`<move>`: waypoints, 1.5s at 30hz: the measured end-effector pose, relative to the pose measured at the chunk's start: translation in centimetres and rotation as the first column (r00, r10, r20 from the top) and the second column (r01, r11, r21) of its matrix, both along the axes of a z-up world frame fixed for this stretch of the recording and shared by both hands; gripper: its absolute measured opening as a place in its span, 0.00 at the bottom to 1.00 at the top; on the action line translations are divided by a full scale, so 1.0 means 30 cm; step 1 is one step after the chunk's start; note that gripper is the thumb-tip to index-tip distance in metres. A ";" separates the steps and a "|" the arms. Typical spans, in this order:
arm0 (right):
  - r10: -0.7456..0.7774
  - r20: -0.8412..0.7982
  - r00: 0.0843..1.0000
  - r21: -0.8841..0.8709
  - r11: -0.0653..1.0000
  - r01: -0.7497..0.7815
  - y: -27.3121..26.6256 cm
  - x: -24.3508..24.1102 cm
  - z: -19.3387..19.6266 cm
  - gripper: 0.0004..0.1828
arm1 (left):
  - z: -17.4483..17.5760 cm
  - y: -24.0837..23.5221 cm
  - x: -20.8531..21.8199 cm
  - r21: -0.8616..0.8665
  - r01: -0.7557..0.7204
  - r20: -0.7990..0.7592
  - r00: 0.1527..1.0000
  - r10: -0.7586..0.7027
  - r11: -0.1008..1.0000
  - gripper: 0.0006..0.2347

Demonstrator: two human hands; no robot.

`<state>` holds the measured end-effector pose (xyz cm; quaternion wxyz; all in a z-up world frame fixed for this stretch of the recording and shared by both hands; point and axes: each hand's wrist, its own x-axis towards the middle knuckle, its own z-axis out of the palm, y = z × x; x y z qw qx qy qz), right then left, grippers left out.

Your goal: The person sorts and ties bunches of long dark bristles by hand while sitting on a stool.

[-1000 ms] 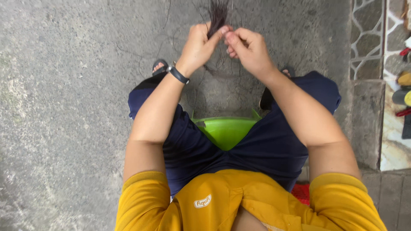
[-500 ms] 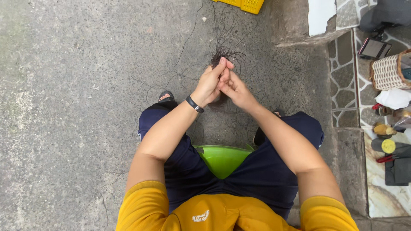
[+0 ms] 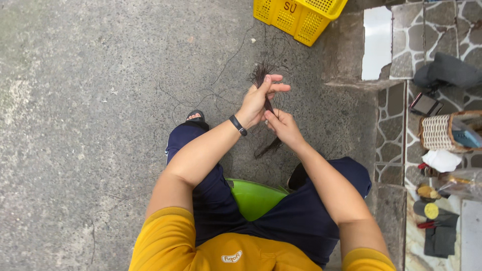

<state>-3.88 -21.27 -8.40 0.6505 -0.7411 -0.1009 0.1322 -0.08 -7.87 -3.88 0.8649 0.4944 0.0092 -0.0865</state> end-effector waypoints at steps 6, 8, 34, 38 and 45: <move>0.086 -0.082 0.993 -0.008 0.996 -0.086 0.017 -0.044 0.116 0.18 | -0.008 0.003 0.017 -0.271 0.034 -0.027 0.999 -0.043 0.962 0.18; 0.142 -0.113 0.983 -0.010 0.990 -0.144 0.021 -0.052 0.127 0.19 | -0.020 0.026 0.037 -0.352 0.025 -0.036 0.999 -0.040 0.935 0.18; 0.136 -0.088 0.987 -0.060 0.988 -0.141 0.024 -0.064 0.106 0.10 | -0.019 0.069 0.046 -0.271 -0.069 -0.154 0.988 0.027 0.960 0.20; 0.151 -0.076 0.986 -0.078 0.985 -0.157 0.026 -0.063 0.108 0.11 | -0.021 0.074 0.055 -0.275 -0.090 -0.194 0.980 0.037 0.957 0.19; 0.168 -0.112 0.979 -0.057 0.983 -0.175 0.029 -0.070 0.109 0.11 | 0.085 0.091 0.003 -0.270 0.016 -0.098 0.994 -0.044 0.963 0.16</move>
